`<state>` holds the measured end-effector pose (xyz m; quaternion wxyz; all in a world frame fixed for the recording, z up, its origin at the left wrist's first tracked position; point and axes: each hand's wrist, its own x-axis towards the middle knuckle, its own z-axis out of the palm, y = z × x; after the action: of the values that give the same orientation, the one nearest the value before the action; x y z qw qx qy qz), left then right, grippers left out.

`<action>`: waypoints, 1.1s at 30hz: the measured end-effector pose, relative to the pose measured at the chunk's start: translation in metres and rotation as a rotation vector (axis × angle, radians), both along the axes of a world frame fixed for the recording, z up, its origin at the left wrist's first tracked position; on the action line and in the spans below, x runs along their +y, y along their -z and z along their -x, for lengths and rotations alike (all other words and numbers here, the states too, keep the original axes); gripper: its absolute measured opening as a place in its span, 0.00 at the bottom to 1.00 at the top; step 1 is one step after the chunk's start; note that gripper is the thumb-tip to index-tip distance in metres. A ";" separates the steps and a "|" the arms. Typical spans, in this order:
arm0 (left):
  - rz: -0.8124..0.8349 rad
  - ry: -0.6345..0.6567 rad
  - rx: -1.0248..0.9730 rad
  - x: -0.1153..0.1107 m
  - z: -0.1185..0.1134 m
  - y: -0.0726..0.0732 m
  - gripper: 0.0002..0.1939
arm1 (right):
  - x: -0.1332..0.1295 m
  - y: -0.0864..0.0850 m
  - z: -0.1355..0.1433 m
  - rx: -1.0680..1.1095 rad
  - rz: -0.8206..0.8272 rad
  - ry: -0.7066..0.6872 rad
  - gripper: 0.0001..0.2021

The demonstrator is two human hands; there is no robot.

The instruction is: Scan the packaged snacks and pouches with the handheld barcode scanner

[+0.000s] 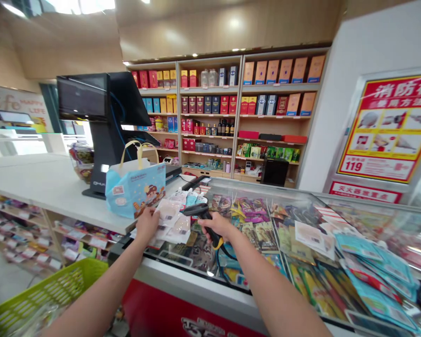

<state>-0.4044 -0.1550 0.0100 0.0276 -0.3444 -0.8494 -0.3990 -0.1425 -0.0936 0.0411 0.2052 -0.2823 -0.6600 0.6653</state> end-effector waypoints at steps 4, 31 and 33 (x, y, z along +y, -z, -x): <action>0.032 -0.037 0.106 -0.003 -0.013 -0.005 0.21 | 0.002 0.004 0.001 0.020 0.003 -0.004 0.21; 0.262 0.879 0.227 0.141 -0.422 0.007 0.24 | 0.063 0.019 -0.266 0.360 -0.089 0.908 0.19; 0.254 0.866 0.176 0.148 -0.437 0.013 0.26 | 0.065 0.020 -0.276 0.387 -0.100 0.949 0.20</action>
<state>0.0328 -0.0072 -0.0028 -0.1119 -0.7009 -0.6640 -0.2354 0.1340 -0.0290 0.0210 0.6160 -0.4123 -0.4405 0.5065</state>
